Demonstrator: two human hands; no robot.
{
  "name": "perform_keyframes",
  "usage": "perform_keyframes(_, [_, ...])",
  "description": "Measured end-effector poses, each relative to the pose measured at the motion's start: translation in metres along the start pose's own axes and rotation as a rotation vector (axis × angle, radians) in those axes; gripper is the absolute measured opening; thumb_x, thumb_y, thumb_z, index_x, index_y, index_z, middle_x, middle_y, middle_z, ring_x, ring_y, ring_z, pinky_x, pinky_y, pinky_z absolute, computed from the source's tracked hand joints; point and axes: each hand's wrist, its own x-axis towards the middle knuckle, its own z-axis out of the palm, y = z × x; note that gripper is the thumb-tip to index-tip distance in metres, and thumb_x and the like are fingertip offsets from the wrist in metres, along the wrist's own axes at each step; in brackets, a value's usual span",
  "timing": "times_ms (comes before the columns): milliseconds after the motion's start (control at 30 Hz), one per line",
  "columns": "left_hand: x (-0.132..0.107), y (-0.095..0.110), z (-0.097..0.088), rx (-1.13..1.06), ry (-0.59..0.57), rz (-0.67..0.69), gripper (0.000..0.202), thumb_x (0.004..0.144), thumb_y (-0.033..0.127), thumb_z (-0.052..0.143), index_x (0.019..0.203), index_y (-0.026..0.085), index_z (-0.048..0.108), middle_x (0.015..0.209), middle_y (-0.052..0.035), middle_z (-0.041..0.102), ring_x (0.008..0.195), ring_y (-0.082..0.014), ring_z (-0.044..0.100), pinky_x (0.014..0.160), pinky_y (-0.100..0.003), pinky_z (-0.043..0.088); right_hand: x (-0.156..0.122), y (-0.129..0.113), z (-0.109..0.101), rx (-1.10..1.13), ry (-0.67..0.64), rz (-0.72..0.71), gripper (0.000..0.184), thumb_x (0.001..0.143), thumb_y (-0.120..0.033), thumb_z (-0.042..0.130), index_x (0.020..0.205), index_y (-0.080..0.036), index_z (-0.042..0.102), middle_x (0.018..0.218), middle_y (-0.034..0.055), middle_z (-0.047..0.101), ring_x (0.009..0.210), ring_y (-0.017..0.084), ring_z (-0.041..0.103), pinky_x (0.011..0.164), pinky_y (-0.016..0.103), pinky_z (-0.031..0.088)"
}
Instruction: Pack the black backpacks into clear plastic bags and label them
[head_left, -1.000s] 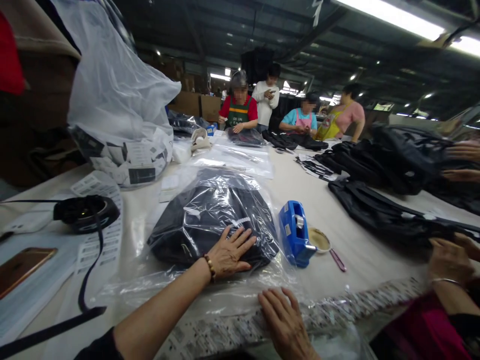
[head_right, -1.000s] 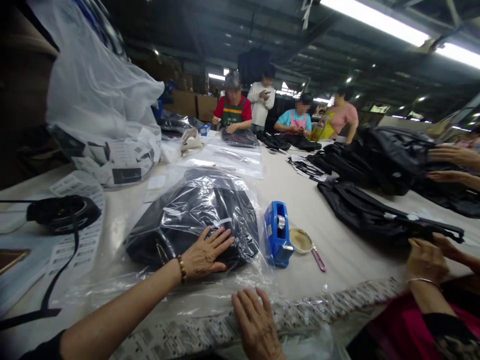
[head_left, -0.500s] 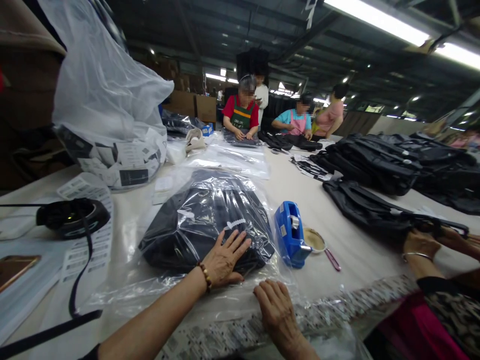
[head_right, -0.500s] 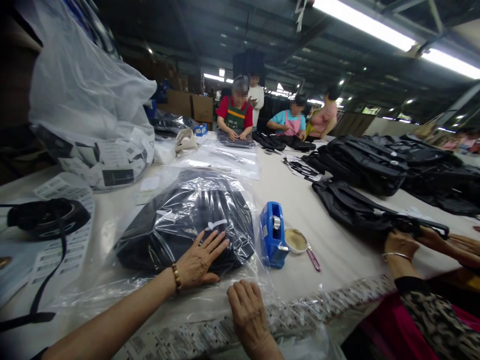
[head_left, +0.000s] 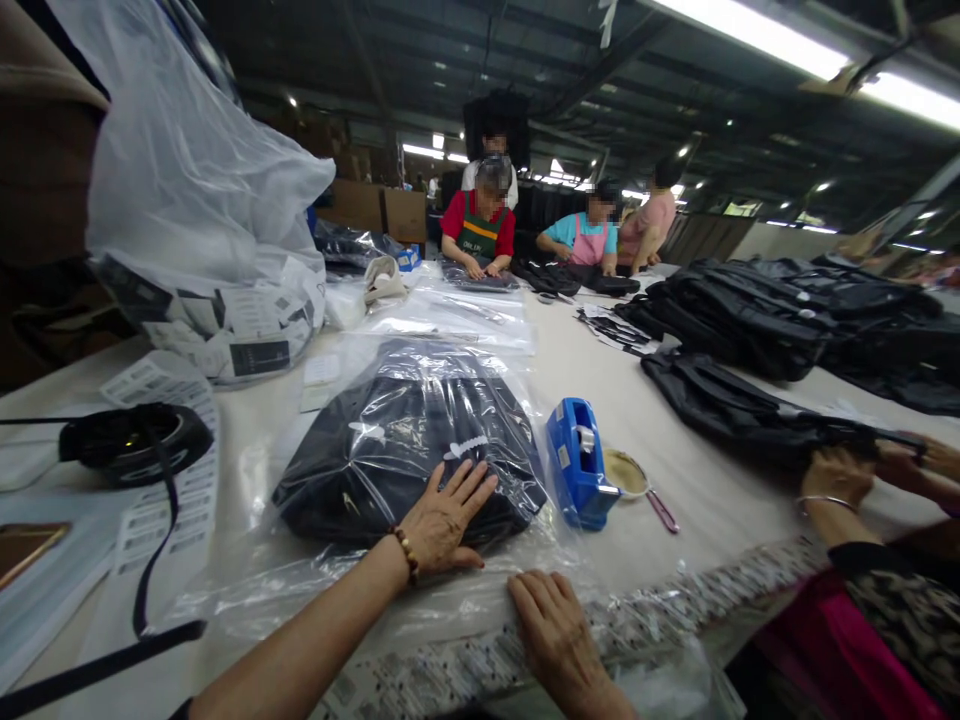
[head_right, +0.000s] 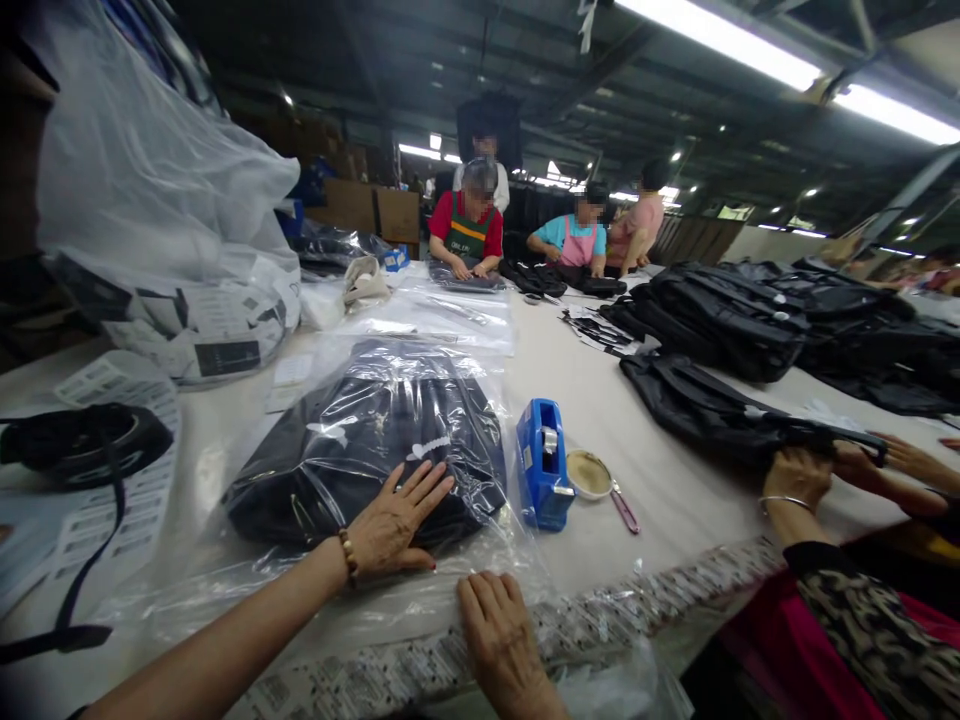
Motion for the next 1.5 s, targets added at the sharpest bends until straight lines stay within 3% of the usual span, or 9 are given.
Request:
perform_keyframes(133, [0.000,0.000,-0.003,-0.024,-0.020,-0.011,0.102,0.068,0.060,0.064,0.144,0.023,0.007,0.151,-0.0133,0.012,0.138,-0.0320,0.007,0.107,-0.059,0.009,0.002,-0.001,-0.004,-0.039,0.078,-0.023,0.031,0.086,-0.009,0.032,0.097,-0.017,0.060,0.087,0.0056,0.066,0.086,0.018,0.060,0.083,0.034,0.041])
perform_keyframes(267, [0.000,-0.002,-0.005,-0.056,-0.001,-0.009,0.101,0.068,0.063,0.062,0.144,0.023,0.009,0.151,-0.0135,0.013,0.138,-0.0323,0.009,0.107,-0.060,0.013,0.010,0.005,-0.015,-0.051,0.124,-0.069,0.021,0.084,-0.022,0.050,0.100,-0.019,0.062,0.091,0.0049,0.066,0.089,0.018,0.061,0.083,0.033,0.042])
perform_keyframes(433, [-0.005,-0.002,-0.006,-0.057,0.056,-0.004,0.099,0.069,0.061,0.063,0.144,0.021,0.011,0.150,-0.0139,0.015,0.138,-0.0324,0.011,0.107,-0.058,0.017,0.024,0.014,-0.024,-0.066,0.187,0.061,0.028,0.080,-0.022,0.055,0.108,-0.016,0.058,0.102,0.0096,0.064,0.098,0.022,0.059,0.084,0.036,0.042])
perform_keyframes(600, [-0.006,-0.007,-0.007,-0.043,0.144,0.017,0.062,0.087,0.043,0.048,0.141,0.023,0.024,0.148,-0.0115,0.025,0.136,-0.0295,0.020,0.107,-0.055,0.023,0.029,0.005,-0.024,0.008,0.177,0.018,0.026,0.082,-0.010,0.047,0.104,-0.016,0.060,0.101,0.0083,0.065,0.101,0.020,0.057,0.089,0.037,0.039])
perform_keyframes(700, [-0.001,-0.009,-0.010,-0.019,0.204,0.083,0.051,0.089,0.028,0.047,0.138,0.022,0.033,0.144,-0.0116,0.034,0.134,-0.0282,0.028,0.106,-0.052,0.028,0.033,0.004,-0.022,0.017,0.205,0.038,0.031,0.080,-0.006,0.045,0.107,-0.015,0.058,0.102,0.0089,0.065,0.102,0.019,0.057,0.090,0.036,0.038])
perform_keyframes(867, [0.005,-0.005,-0.010,0.014,0.174,0.155,0.053,0.084,0.025,0.055,0.134,0.021,0.038,0.142,-0.0145,0.037,0.130,-0.0302,0.035,0.103,-0.053,0.031,0.037,0.010,-0.029,0.098,0.128,0.058,0.029,0.081,-0.007,0.046,0.106,-0.016,0.056,0.096,0.0070,0.065,0.095,0.018,0.058,0.088,0.035,0.038])
perform_keyframes(1067, [0.001,-0.002,-0.003,-0.031,0.066,0.127,0.063,0.082,0.035,0.059,0.137,0.021,0.033,0.144,-0.0157,0.033,0.132,-0.0319,0.030,0.103,-0.059,0.026,0.013,0.008,-0.035,0.228,-0.044,-0.001,0.032,0.078,-0.015,0.046,0.108,-0.018,0.056,0.098,0.0067,0.065,0.094,0.020,0.057,0.089,0.037,0.037])
perform_keyframes(1300, [0.000,-0.002,0.003,-0.023,0.044,0.096,0.075,0.076,0.037,0.066,0.139,0.022,0.029,0.146,-0.0151,0.029,0.134,-0.0318,0.026,0.105,-0.058,0.023,-0.007,0.018,-0.016,0.010,0.079,0.010,0.035,0.083,-0.006,0.036,0.109,-0.015,0.058,0.098,0.0072,0.066,0.096,0.018,0.057,0.090,0.034,0.034])
perform_keyframes(1500, [-0.001,-0.002,0.008,-0.047,0.072,0.095,0.079,0.074,0.033,0.068,0.140,0.023,0.026,0.147,-0.0144,0.027,0.135,-0.0316,0.023,0.105,-0.059,0.022,0.006,0.011,-0.009,0.025,0.091,-0.009,0.027,0.091,-0.014,0.034,0.094,-0.019,0.061,0.085,0.0045,0.063,0.088,0.017,0.055,0.086,0.034,0.033])
